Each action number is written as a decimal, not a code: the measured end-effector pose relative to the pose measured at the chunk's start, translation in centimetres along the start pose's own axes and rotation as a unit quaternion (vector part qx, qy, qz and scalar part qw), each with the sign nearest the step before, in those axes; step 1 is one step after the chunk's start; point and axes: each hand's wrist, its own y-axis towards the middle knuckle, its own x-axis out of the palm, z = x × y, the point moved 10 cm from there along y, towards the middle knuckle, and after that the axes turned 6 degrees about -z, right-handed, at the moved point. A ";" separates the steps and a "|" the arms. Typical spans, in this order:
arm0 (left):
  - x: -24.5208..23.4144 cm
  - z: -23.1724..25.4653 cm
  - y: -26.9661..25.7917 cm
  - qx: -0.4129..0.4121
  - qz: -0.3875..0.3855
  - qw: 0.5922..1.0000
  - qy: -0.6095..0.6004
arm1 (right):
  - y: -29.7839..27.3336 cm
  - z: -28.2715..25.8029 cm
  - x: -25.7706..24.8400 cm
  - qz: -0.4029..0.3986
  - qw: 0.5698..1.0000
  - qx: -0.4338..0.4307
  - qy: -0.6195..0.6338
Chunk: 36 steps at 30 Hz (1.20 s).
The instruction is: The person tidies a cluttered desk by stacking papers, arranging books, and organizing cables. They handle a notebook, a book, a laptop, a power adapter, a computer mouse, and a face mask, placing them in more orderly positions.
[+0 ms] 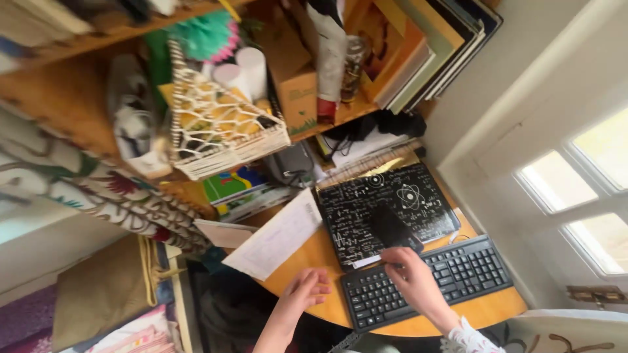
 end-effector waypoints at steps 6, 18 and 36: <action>4.8 0.6 3.9 0.012 -0.044 0.999 0.022 | 6.2 3.4 -3.0 0.010 0.998 0.048 -0.048; 4.2 -2.0 4.5 -0.030 -0.023 0.999 -0.039 | 24.6 -6.4 0.1 -0.036 0.929 0.100 0.354; 5.9 0.1 11.8 -0.092 0.127 0.987 -0.036 | 6.0 -1.9 3.4 -0.141 0.983 -0.063 0.095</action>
